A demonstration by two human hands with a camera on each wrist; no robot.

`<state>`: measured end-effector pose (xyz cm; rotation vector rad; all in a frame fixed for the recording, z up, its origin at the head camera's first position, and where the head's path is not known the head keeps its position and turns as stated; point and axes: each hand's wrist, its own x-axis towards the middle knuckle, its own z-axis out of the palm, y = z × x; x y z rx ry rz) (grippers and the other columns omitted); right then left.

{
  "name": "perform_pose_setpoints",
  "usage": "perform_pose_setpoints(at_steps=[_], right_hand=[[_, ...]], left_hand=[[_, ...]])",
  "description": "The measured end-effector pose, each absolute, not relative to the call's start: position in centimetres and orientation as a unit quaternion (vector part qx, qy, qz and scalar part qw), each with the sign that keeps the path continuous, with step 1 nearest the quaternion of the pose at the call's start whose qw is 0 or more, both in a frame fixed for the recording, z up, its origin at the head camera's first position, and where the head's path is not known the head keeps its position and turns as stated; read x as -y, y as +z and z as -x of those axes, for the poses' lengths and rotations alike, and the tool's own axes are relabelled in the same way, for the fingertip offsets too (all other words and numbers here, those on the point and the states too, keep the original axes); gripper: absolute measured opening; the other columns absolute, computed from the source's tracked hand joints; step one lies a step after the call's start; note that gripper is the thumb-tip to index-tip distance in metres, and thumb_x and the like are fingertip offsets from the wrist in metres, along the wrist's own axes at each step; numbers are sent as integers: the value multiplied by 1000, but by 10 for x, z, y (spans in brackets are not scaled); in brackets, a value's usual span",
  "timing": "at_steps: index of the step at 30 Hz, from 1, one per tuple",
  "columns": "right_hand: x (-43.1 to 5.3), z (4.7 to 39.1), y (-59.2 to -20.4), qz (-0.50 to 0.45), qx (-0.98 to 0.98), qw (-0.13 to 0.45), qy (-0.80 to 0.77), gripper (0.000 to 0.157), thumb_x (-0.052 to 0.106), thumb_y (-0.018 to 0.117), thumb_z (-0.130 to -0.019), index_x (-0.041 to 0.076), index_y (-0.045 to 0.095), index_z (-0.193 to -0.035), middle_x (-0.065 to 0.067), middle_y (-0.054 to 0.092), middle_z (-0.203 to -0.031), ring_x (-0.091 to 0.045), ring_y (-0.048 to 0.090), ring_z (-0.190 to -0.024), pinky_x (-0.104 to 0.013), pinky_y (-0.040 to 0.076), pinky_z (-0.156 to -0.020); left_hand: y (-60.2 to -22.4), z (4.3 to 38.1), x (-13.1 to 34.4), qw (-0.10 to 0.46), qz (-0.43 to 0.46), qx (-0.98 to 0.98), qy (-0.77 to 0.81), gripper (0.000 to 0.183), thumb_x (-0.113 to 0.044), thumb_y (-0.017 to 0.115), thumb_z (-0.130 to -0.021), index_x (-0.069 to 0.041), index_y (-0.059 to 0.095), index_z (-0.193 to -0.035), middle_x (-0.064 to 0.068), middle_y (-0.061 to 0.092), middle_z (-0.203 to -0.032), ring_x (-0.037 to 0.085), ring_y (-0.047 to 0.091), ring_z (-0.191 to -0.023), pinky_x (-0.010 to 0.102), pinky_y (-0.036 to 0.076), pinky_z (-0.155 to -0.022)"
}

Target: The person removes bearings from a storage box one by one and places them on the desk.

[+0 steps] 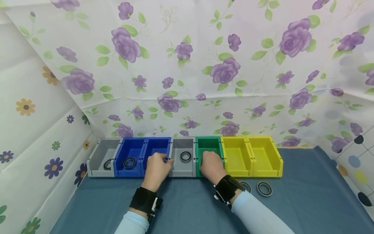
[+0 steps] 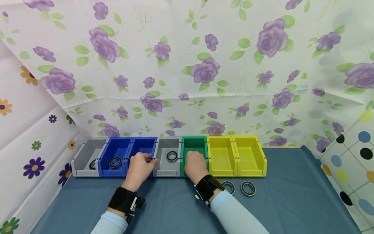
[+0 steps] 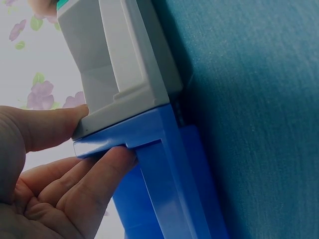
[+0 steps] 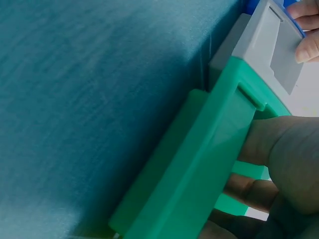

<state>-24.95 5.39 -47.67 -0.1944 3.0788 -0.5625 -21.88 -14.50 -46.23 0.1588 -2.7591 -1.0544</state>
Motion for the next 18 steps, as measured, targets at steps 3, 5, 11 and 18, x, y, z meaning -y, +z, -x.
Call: perform_pose_setpoints(at_steps=[3, 5, 11, 18], right_hand=[[-56, 248, -480, 76, -979, -16, -189, 11, 5, 70, -74, 11, 61, -73, -2, 57, -65, -14, 51, -56, -26, 40, -49], [-58, 247, -481, 85, -977, -30, -191, 10, 5, 70, -73, 11, 61, -73, -1, 57, -65, -14, 50, -56, -25, 40, -49], [-62, 243, -480, 107, -974, -58, -189, 9, 10, 71, -76, 12, 64, -79, 0, 61, -70, -13, 53, -63, -27, 42, -54], [-71, 235, -470, 114, -968, -76, -210, 22, 15, 73, -77, 10, 69, -97, -1, 67, -84, -15, 57, -75, -30, 47, -64]], left_hand=[[-463, 219, 145, 92, -55, 929, -353, 35, -21, 72, -81, 1, 69, -108, 13, 71, -89, 11, 51, -48, 25, 37, -43], [-463, 219, 145, 92, -56, 929, -354, 35, -21, 72, -81, 1, 69, -108, 13, 71, -90, 11, 52, -49, 25, 37, -43], [-463, 219, 144, 88, -55, 928, -358, 37, -21, 72, -81, 2, 68, -109, 15, 71, -97, 10, 57, -56, 24, 41, -45], [-463, 219, 144, 90, -56, 928, -358, 37, -21, 72, -80, 3, 68, -109, 15, 71, -95, 10, 55, -54, 24, 40, -45]])
